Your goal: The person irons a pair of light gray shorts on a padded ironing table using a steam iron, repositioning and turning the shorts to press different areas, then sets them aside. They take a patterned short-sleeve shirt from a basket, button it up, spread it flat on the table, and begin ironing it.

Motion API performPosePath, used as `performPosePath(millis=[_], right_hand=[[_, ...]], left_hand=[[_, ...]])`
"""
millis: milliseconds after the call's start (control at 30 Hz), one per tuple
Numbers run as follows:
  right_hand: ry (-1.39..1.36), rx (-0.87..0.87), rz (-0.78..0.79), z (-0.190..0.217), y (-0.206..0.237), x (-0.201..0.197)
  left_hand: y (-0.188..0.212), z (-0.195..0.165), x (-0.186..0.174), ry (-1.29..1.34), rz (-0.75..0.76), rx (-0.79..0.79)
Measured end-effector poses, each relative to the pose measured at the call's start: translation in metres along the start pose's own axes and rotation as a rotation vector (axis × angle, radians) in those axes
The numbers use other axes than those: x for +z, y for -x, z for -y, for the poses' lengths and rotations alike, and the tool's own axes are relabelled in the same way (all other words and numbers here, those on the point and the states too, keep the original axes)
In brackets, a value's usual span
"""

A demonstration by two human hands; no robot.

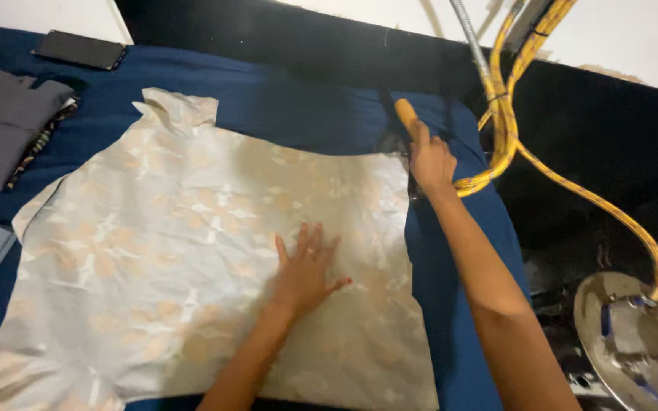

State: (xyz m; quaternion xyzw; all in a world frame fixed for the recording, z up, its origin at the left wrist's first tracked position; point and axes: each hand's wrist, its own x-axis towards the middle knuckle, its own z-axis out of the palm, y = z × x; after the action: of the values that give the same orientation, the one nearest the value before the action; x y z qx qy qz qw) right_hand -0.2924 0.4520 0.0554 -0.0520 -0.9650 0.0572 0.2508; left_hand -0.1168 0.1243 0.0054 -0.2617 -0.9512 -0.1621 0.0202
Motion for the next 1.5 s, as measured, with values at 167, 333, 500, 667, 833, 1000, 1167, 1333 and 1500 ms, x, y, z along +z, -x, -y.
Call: performPosePath(millis=[167, 333, 500, 667, 833, 1000, 1167, 1333, 1500], right_hand=[[0.249, 0.036, -0.046, -0.013, -0.032, 0.008], [0.015, -0.492, -0.137, 0.036, -0.004, 0.027], [0.461, -0.321, 0.363, 0.091, 0.007, 0.045], [-0.184, -0.457, 0.237, 0.229, -0.091, 0.092], [-0.428, -0.366, 0.292, 0.394, -0.153, 0.160], [-0.371, -0.174, 0.516, 0.454, -0.175, 0.190], [-0.421, -0.163, 0.195, 0.425, -0.183, 0.202], [-0.605, -0.237, 0.107, 0.401, -0.156, 0.178], [-0.479, -0.693, 0.220, 0.326, -0.050, 0.113]], left_hand=[[0.004, -0.004, 0.012, 0.026, -0.067, 0.028], [-0.008, 0.073, -0.011, 0.463, -0.059, 0.170], [-0.025, 0.240, -0.082, 0.379, -0.568, 0.040], [-0.057, 0.367, -0.125, 0.139, -0.666, -0.175], [-0.089, 0.407, -0.118, 0.030, -0.346, -0.355], [-0.088, 0.425, -0.106, -0.081, -0.074, -0.480], [-0.085, 0.422, -0.097, -0.105, -0.091, -0.593], [-0.089, 0.413, -0.108, -0.128, -0.094, -0.615], [-0.075, 0.350, -0.111, 0.095, -0.362, -0.314]])
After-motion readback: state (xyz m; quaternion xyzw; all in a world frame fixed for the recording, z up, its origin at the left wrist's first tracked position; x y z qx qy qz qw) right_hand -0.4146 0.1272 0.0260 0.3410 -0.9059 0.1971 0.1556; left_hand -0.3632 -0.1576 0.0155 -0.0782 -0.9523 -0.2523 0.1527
